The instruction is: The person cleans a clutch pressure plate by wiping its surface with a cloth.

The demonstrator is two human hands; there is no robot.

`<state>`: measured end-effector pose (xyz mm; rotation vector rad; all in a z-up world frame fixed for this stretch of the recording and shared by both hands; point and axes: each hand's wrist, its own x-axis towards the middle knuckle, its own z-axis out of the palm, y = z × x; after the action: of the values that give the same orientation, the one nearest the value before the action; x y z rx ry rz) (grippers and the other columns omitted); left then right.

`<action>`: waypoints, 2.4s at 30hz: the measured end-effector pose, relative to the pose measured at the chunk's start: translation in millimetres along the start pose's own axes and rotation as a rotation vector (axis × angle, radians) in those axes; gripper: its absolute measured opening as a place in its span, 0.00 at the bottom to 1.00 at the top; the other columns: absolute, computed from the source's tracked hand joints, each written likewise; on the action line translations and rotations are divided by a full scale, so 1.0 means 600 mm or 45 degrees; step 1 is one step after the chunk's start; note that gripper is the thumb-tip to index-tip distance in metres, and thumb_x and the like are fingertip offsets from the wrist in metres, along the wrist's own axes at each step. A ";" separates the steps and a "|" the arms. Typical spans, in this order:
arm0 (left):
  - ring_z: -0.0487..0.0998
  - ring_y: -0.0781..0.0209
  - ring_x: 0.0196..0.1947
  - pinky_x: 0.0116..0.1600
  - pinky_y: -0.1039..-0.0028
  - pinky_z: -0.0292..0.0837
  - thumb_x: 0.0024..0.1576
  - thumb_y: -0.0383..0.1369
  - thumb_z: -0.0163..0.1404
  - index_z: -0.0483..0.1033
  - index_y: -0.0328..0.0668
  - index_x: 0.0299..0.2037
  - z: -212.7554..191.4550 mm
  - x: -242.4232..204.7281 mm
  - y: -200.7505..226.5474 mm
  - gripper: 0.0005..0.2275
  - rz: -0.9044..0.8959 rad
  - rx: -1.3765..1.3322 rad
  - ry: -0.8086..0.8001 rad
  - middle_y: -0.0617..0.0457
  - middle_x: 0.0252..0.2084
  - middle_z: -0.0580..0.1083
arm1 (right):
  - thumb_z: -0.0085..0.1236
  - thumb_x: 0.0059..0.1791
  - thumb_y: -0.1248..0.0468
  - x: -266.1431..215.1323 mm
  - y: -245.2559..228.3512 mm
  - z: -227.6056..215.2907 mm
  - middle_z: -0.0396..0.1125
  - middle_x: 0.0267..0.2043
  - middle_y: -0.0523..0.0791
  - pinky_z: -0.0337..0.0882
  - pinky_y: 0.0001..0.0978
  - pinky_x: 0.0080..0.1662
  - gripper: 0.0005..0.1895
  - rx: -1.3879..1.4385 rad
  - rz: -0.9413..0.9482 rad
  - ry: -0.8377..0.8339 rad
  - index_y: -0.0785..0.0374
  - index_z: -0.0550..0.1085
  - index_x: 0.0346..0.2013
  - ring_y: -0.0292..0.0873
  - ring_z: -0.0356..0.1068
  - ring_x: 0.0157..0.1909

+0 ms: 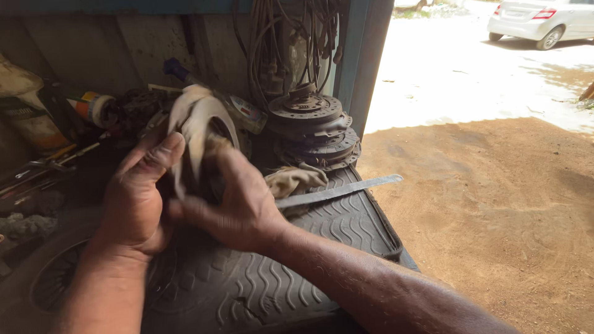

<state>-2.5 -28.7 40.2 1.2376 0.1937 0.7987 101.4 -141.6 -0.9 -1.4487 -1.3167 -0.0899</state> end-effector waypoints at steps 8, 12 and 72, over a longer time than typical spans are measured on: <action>0.74 0.66 0.57 0.65 0.73 0.64 0.58 0.44 0.54 0.76 0.41 0.61 0.018 -0.003 -0.023 0.23 0.094 0.355 -0.239 0.53 0.54 0.77 | 0.55 0.51 0.67 0.017 0.008 -0.025 0.68 0.51 0.45 0.71 0.30 0.52 0.20 1.110 0.352 0.078 0.68 0.66 0.58 0.37 0.67 0.52; 0.74 0.68 0.55 0.62 0.73 0.65 0.58 0.42 0.55 0.77 0.42 0.59 0.002 0.001 -0.038 0.21 0.132 0.299 -0.144 0.56 0.54 0.77 | 0.51 0.49 0.73 -0.003 0.005 -0.001 0.68 0.53 0.46 0.69 0.31 0.54 0.24 0.948 0.307 -0.080 0.69 0.68 0.61 0.38 0.66 0.54; 0.79 0.67 0.36 0.45 0.72 0.74 0.60 0.48 0.57 0.82 0.35 0.42 0.000 0.006 -0.021 0.19 0.560 0.850 0.224 0.55 0.34 0.81 | 0.55 0.54 0.69 0.018 0.011 0.008 0.70 0.41 0.40 0.72 0.25 0.41 0.11 1.193 0.470 0.006 0.65 0.70 0.51 0.30 0.69 0.39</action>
<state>5.8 -27.7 30.2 1.8752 0.3566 1.2872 107.4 -129.5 0.2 -0.8374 -0.8587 0.6811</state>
